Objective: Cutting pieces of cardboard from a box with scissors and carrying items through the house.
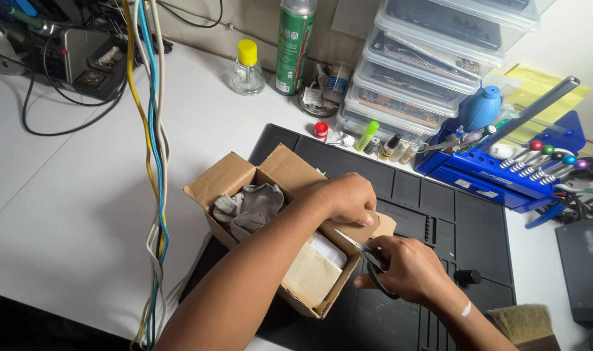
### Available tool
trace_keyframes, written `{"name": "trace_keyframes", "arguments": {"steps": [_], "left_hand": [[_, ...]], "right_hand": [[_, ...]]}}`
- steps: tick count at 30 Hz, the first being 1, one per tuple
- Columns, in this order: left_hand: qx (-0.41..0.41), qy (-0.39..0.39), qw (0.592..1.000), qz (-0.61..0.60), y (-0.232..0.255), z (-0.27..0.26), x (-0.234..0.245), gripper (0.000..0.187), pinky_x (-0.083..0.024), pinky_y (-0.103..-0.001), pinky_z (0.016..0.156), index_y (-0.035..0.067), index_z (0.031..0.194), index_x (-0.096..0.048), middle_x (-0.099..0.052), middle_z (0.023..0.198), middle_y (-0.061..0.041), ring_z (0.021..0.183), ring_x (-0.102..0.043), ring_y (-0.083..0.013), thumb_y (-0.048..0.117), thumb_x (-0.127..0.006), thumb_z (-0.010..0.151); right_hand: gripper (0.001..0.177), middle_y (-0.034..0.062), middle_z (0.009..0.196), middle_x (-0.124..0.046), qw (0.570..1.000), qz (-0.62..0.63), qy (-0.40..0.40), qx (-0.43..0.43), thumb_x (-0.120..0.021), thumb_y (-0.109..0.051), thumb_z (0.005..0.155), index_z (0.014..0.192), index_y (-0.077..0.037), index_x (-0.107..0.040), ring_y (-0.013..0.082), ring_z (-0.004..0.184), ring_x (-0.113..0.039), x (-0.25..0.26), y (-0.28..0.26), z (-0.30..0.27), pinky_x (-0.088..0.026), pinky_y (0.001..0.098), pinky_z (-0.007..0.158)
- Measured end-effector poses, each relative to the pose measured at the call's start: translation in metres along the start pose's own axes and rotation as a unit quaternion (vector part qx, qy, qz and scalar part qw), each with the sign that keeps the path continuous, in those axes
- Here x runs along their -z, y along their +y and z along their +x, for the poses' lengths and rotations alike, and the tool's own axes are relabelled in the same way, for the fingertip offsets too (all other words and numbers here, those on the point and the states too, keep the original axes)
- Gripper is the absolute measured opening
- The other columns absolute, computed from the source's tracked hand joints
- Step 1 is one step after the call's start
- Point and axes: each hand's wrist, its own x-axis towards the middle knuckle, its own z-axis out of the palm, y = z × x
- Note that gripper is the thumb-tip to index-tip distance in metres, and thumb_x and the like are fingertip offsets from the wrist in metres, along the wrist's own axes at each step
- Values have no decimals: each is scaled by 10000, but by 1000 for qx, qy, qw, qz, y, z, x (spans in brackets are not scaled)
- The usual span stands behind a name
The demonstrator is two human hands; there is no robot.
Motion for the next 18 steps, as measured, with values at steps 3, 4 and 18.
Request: {"name": "trace_keyframes", "arguments": {"steps": [3,4,18], "left_hand": [[-9,1,1000,8,-3,3,-1,299,-579,-397,784,132,1006,-808,-781,928,-122,887,-751,-266,277,-829,746],[-9,2,1000,7,-5,4,-2,299,-579,-397,784,132,1006,-808,-781,928,-122,887,-751,-266,277,-829,746],[71,15,992,106,-19,-32,45,334,-422,-493,1075,246,1049,-804,-773,1084,-29,1101,-651,-309,463,-754,801]], "right_hand": [[699,61,687,-756,999,-18,-36,-23,-965,-579,549,1114,-207,-788,215,673,-744,8,-14,0,-569,372,681],[699,61,687,-756,999,-19,-36,-23,-965,-579,549,1114,-207,-788,215,673,-744,6,-10,3,-569,372,681],[846,121,745,-728,997,45,57,-6,-988,-512,507,1103,-82,-568,340,766,-709,-17,11,2,-539,419,683]]}}
